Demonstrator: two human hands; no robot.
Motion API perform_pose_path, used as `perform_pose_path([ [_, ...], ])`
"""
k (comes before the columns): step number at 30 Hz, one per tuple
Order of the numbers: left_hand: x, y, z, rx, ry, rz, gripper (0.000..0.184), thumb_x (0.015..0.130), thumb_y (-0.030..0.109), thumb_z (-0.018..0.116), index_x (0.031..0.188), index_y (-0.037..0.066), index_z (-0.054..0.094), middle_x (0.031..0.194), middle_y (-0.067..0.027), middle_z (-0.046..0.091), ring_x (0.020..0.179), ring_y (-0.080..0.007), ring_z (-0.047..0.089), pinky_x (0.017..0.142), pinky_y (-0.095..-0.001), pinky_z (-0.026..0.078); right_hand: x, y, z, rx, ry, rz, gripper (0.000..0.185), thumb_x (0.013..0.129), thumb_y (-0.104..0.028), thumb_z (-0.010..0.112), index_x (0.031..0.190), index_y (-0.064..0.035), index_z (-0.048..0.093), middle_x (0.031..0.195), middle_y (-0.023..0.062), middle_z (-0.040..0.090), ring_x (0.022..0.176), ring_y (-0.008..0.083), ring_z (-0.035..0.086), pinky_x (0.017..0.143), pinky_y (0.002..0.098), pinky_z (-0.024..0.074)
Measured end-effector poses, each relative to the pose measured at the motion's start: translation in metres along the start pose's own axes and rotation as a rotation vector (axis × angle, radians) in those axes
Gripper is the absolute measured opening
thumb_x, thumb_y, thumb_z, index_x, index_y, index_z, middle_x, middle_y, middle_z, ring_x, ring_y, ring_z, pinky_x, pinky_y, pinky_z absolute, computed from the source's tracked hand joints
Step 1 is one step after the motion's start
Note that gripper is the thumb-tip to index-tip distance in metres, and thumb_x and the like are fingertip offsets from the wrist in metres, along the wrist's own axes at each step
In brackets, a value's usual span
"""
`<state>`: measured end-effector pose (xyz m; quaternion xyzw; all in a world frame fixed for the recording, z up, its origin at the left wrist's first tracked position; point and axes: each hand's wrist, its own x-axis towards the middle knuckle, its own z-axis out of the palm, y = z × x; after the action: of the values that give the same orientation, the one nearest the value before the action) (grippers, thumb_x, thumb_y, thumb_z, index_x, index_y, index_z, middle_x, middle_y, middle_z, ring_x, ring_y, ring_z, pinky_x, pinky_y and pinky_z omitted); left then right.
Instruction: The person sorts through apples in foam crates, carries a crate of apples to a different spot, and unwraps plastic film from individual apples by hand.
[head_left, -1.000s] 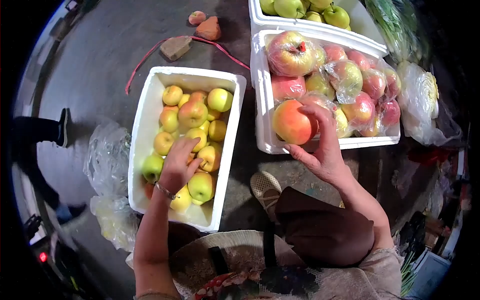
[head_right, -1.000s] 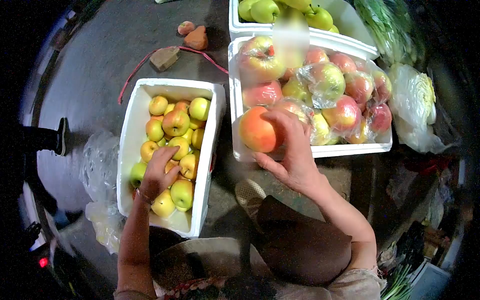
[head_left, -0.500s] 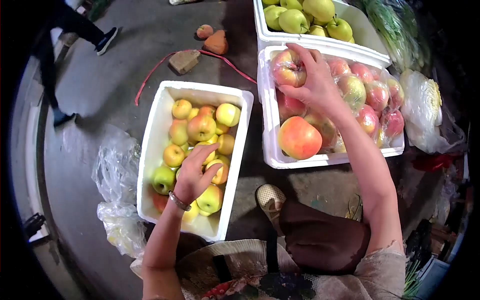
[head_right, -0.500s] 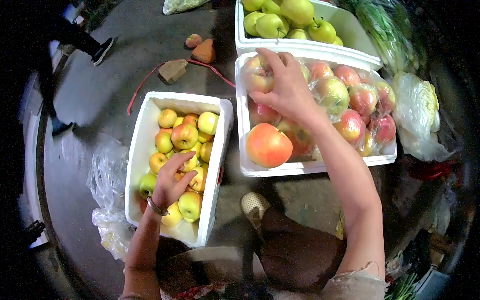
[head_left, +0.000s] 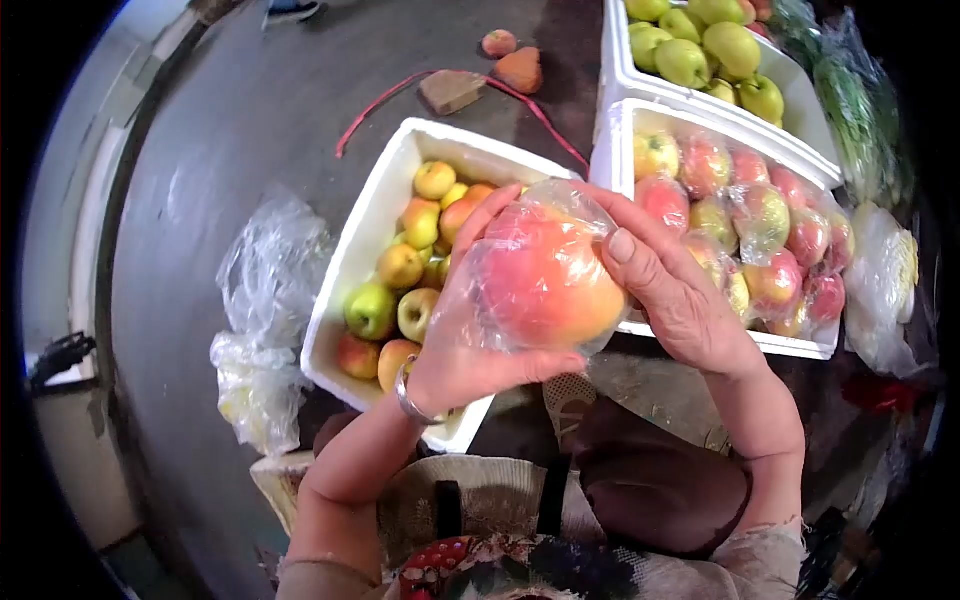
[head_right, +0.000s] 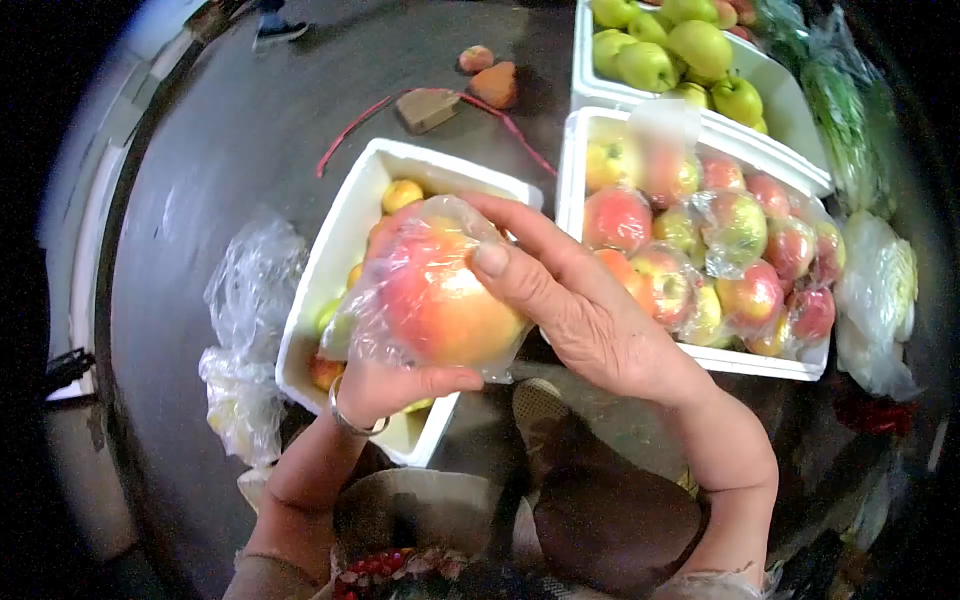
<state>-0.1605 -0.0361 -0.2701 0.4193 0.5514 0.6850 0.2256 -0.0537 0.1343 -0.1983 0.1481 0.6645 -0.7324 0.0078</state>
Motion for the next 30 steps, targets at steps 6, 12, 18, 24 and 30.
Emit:
perform_pose_path([
  [6, -0.029, -0.015, -0.007, -0.584, 0.161, -0.448, 0.102, 0.070, 0.014, 0.088, 0.150, 0.002, 0.026, 0.140, -0.0101, 0.048, 0.129, -0.0191, 0.049, 0.109, -0.0351, 0.041, -0.003, 0.038, 0.011, -0.358, 0.046, -0.184, 0.066, 0.092, -0.035, 0.070, 0.144, -0.0049, 0.045, 0.133, 0.0110, 0.055, 0.118, 0.0185, 0.052, 0.095, 0.0317, 0.0435],
  [12, -0.037, -0.021, 0.002, -0.694, 0.227, -0.467, 0.091, 0.077, 0.009, 0.082, 0.150, 0.005, 0.027, 0.138, -0.0092, 0.050, 0.126, -0.0200, 0.053, 0.104, -0.0358, 0.047, -0.006, 0.070, 0.019, -0.425, 0.194, -0.358, 0.053, 0.076, -0.012, 0.082, 0.124, -0.0051, 0.061, 0.104, 0.0066, 0.057, 0.087, 0.0178, 0.058, 0.077, 0.0291, 0.0491],
  [18, -0.054, -0.020, -0.002, -0.774, 0.215, -0.553, 0.088, 0.080, 0.018, 0.081, 0.149, 0.009, 0.027, 0.138, -0.0095, 0.051, 0.120, -0.0227, 0.057, 0.078, -0.0390, 0.061, -0.005, 0.098, 0.020, -0.111, 0.227, -0.257, 0.022, 0.085, -0.007, 0.075, 0.101, -0.0006, 0.062, 0.089, 0.0022, 0.059, 0.079, 0.0096, 0.057, 0.065, 0.0232, 0.0472],
  [24, -0.061, -0.022, -0.010, -0.802, 0.205, -0.546, 0.083, 0.083, 0.027, 0.080, 0.147, 0.009, 0.030, 0.135, -0.0107, 0.053, 0.117, -0.0249, 0.060, 0.074, -0.0385, 0.062, -0.008, 0.084, 0.032, 0.082, 0.094, -0.043, 0.010, 0.092, -0.006, 0.067, 0.093, -0.0026, 0.058, 0.081, -0.0044, 0.057, 0.071, 0.0025, 0.052, 0.064, 0.0208, 0.0459],
  [30, -0.063, -0.018, -0.012, -0.780, 0.258, -0.637, 0.075, 0.083, 0.015, 0.075, 0.145, 0.005, 0.033, 0.134, -0.0130, 0.053, 0.111, -0.0236, 0.063, 0.072, -0.0361, 0.062, -0.009, 0.083, 0.039, 0.073, 0.012, -0.036, 0.011, 0.089, -0.001, 0.064, 0.094, -0.0045, 0.055, 0.078, -0.0056, 0.051, 0.068, 0.0019, 0.048, 0.060, 0.0203, 0.0425],
])
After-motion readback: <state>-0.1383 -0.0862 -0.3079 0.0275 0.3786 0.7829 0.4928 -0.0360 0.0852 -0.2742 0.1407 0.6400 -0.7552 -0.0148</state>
